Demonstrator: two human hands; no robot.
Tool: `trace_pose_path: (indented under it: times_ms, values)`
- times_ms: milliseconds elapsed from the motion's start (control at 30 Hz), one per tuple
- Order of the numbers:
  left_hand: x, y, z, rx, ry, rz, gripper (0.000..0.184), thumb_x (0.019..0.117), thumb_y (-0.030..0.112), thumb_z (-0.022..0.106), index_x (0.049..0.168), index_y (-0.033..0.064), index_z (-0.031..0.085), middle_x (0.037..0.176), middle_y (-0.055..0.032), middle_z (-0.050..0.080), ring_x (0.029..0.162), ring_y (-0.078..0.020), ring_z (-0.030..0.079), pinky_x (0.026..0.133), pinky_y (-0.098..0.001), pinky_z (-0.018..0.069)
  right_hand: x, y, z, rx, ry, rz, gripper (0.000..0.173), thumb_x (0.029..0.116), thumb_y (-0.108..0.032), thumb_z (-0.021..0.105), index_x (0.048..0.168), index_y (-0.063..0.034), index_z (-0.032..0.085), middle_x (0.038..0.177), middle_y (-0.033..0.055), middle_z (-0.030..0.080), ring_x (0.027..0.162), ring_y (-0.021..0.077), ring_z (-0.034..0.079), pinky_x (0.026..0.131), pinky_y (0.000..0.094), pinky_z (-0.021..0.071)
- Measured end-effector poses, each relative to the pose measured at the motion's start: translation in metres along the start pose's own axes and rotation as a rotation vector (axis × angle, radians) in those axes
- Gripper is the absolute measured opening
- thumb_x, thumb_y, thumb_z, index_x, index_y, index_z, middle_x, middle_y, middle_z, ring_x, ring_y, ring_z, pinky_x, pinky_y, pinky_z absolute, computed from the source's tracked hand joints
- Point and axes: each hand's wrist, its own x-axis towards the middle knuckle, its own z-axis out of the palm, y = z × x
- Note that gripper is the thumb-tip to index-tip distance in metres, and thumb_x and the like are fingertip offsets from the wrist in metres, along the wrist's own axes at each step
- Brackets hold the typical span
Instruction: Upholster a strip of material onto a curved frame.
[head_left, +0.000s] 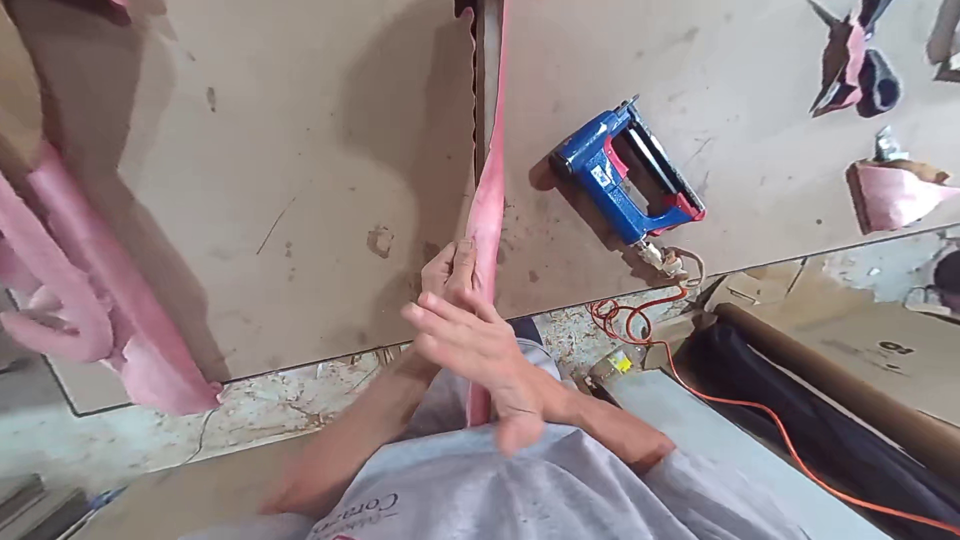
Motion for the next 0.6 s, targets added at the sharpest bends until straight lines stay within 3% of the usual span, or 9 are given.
trace_pose_path:
  times_ms: [67, 100, 133, 233, 300, 367, 433, 500, 600]
  values:
    - [0.008, 0.035, 0.003, 0.238, -0.038, -0.099, 0.033, 0.1091, 0.021, 0.045, 0.088, 0.0063, 0.065, 0.066, 0.0045, 0.061, 0.059, -0.0019, 0.060, 0.058, -0.0218, 0.0542, -0.020, 0.013, -0.025, 0.030, 0.317, 0.028, 0.095, 0.0968, -0.076, 0.022, 0.137, -0.0006, 0.062, 0.145, 0.0140, 0.060, 0.141, 0.0244, 0.050, 0.123, 0.0494, 0.0336]
    - [0.017, 0.040, 0.002, 0.323, -0.046, -0.070, 0.035, 0.1095, 0.026, 0.045, 0.085, 0.0085, 0.064, 0.064, 0.0041, 0.059, 0.056, -0.0040, 0.059, 0.055, -0.0240, 0.0527, -0.031, 0.033, -0.051, -0.218, 0.485, 0.049, 0.066, 0.1072, -0.057, 0.032, 0.145, -0.0079, 0.055, 0.153, 0.0093, 0.053, 0.144, 0.0222, 0.047, 0.120, 0.0481, 0.0381]
    - [0.029, 0.043, -0.002, 0.443, -0.050, -0.023, 0.038, 0.1097, 0.030, 0.045, 0.084, 0.0093, 0.064, 0.064, 0.0022, 0.058, 0.055, -0.0068, 0.058, 0.054, -0.0272, 0.0522, -0.034, 0.050, -0.084, -0.555, 0.600, 0.180, 0.060, 0.1064, -0.045, 0.045, 0.151, -0.0063, 0.047, 0.155, 0.0137, 0.048, 0.143, 0.0259, 0.046, 0.115, 0.0491, 0.0426]
    - [0.065, 0.046, -0.015, 0.924, -0.104, 0.084, 0.047, 0.1094, 0.040, 0.042, 0.086, 0.0047, 0.063, 0.087, -0.0121, 0.060, 0.076, -0.0259, 0.062, 0.068, -0.0475, 0.0531, -0.028, 0.096, -0.156, -1.063, 0.499, 0.683, 0.087, 0.0911, -0.056, 0.068, 0.160, -0.0135, 0.036, 0.149, 0.0266, 0.046, 0.134, 0.0486, 0.047, 0.100, 0.0679, 0.0436]
    - [0.074, 0.028, -0.022, 1.123, -0.129, 0.153, 0.045, 0.1085, 0.039, 0.045, 0.092, 0.0039, 0.067, 0.095, -0.0170, 0.062, 0.081, -0.0334, 0.065, 0.068, -0.0529, 0.0544, -0.026, 0.114, -0.172, -1.072, 0.368, 0.774, 0.093, 0.0906, -0.052, 0.073, 0.163, -0.0144, 0.027, 0.139, 0.0309, 0.050, 0.121, 0.0547, 0.053, 0.086, 0.0718, 0.0486]
    - [0.071, 0.004, -0.028, 1.181, -0.111, 0.238, 0.043, 0.1080, 0.038, 0.047, 0.092, 0.0033, 0.067, 0.095, -0.0177, 0.062, 0.076, -0.0336, 0.066, 0.064, -0.0507, 0.0554, -0.024, 0.116, -0.176, -1.059, 0.300, 0.781, 0.092, 0.0927, -0.041, 0.074, 0.163, -0.0108, 0.022, 0.132, 0.0311, 0.055, 0.113, 0.0537, 0.059, 0.084, 0.0702, 0.0502]
    - [0.066, -0.008, -0.031, 1.138, -0.060, 0.286, 0.043, 0.1082, 0.036, 0.048, 0.089, 0.0023, 0.066, 0.092, -0.0175, 0.061, 0.075, -0.0322, 0.065, 0.063, -0.0478, 0.0549, -0.024, 0.106, -0.178, -1.055, 0.245, 0.810, 0.085, 0.0912, -0.026, 0.072, 0.160, -0.0059, 0.026, 0.124, 0.0310, 0.060, 0.105, 0.0530, 0.063, 0.081, 0.0714, 0.0504]
    - [0.063, -0.010, -0.030, 1.071, -0.021, 0.273, 0.042, 0.1082, 0.036, 0.048, 0.091, 0.0015, 0.065, 0.095, -0.0180, 0.061, 0.078, -0.0324, 0.065, 0.066, -0.0477, 0.0559, -0.017, 0.091, -0.182, -1.058, 0.259, 0.899, 0.073, 0.0861, -0.024, 0.070, 0.151, -0.0053, 0.043, 0.114, 0.0288, 0.066, 0.099, 0.0522, 0.066, 0.077, 0.0731, 0.0493]
    - [0.059, -0.008, -0.028, 0.949, 0.055, 0.148, 0.038, 0.1067, 0.036, 0.052, 0.115, 0.0003, 0.062, 0.108, -0.0202, 0.067, 0.090, -0.0341, 0.071, 0.078, -0.0514, 0.0592, 0.001, 0.055, -0.183, -1.007, 0.211, 0.948, 0.043, 0.0860, -0.035, 0.065, 0.118, -0.0058, 0.067, 0.090, 0.0223, 0.069, 0.084, 0.0444, 0.068, 0.069, 0.0692, 0.0490]
